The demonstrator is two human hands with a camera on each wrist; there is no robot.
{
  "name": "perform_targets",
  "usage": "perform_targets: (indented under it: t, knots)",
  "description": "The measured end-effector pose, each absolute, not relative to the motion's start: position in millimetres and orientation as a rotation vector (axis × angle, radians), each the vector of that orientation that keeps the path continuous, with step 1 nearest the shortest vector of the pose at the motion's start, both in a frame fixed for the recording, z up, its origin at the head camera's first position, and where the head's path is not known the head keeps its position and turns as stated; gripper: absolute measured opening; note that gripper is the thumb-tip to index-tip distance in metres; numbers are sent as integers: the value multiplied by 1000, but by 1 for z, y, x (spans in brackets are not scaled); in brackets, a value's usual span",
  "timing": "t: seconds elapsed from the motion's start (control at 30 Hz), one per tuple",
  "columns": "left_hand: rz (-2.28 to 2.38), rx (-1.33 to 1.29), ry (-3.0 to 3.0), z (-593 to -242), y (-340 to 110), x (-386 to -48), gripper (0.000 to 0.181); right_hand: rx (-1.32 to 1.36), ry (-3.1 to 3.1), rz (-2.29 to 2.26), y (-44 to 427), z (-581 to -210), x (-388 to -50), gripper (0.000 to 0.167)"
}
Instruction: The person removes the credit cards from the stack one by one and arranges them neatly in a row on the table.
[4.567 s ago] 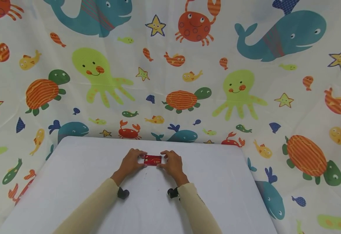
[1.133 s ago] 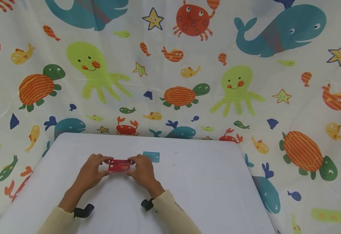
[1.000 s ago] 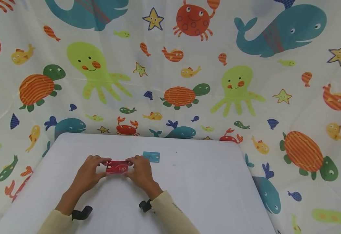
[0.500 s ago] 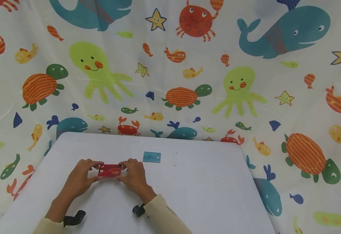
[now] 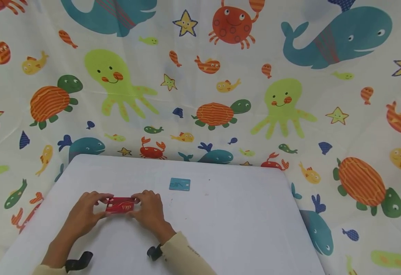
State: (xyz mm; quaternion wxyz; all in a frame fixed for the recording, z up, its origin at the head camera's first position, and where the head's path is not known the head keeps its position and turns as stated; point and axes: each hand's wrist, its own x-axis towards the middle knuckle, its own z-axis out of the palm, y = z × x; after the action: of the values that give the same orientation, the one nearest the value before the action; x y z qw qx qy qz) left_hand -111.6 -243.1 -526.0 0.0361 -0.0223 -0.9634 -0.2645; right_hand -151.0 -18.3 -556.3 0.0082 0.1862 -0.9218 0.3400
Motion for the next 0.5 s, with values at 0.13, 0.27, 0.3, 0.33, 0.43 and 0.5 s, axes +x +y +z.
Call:
perform_targets:
  t: [0.13,0.27,0.3,0.33,0.43,0.5]
  knots:
    - [-809,-51,-2969,-527,-248,-108,61,560,-2901,1049,-26,-557,-148,50]
    - [-804,-36,-2981,-528,-253,-104,59,549,-2913,1033,-33,-559,-144,50]
    - [-804,-32,-2984,-529,-254,-103,59,547,-2910,1035,-35,-560,-142,50]
    - [-805,-28,-2988,-529,-255,-103,59,545,-2908,1035,-36,-560,-142,49]
    - [-800,-6,-3003,-532,-259,-102,58,537,-2918,1022,-41,-562,-140,49]
    - [-802,12,-3018,-534,-262,-101,57,533,-2935,1010,-44,-563,-138,50]
